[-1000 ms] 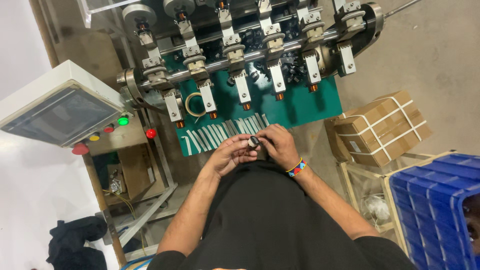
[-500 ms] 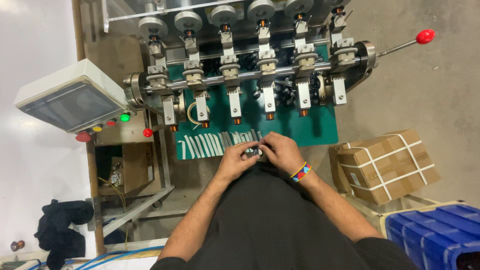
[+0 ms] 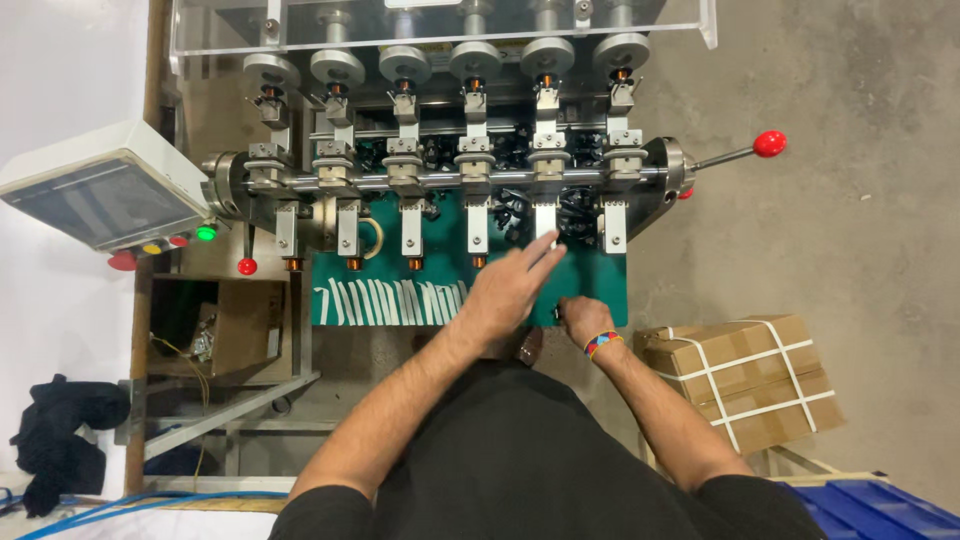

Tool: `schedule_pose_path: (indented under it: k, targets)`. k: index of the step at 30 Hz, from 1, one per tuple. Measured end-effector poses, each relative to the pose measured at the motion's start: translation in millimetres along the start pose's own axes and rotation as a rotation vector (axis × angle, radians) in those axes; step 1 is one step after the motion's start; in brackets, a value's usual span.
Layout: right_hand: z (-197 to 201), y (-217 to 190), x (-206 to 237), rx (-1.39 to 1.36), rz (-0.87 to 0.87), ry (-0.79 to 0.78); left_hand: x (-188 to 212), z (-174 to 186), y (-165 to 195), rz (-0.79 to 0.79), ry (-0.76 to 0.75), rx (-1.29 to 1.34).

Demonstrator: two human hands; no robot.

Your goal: The person operates a multi-station bench machine, placing small black components into its fixtures and pulling the red-handled lever to cycle it. They use scissors to trim material from the parts, wipe the machine area with a black cloth, and retrieve a cardboard box from a blue crate.

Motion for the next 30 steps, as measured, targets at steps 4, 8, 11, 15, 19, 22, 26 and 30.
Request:
schedule_pose_path:
  k: [4,8,11,15,19,22,26,30]
  targets:
    - [25,23,-2,-0.217,-0.072,0.163,-54,15,0,-0.01,-0.017,-0.271]
    - [33,25,15,-0.49,-0.117,0.202,-28,24,-6,0.125,-0.022,-0.276]
    - [35,20,27,-0.65,-0.055,0.174,22,37,-15,0.275,0.306,-0.028]
    - [45,13,29,-0.855,0.084,0.254,68,-36,-63,0.923,0.174,0.557]
    - [26,4,-1,-1.436,-0.12,0.041,58,-116,-68,1.099,-0.101,1.087]
    - [18,-19,-20,-1.729,-0.173,-0.053,45,-112,-61,0.843,-0.28,0.924]
    - [0,-32,-12,-1.746,-0.263,0.055,69,-57,-64,0.599,-0.202,0.617]
    - [-49,-77,25,-1.919,-0.486,-0.437,104,27,-54,0.274,-0.047,0.648]
Point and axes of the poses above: each hand's wrist, its own x-axis away from the middle knuckle, its own z-axis out of the back of the hand, y = z × x, the point moved 7 cm from there along -x, towards the middle knuckle, and after that the axes turned 5 degrees about -x, right-handed, at the moved point
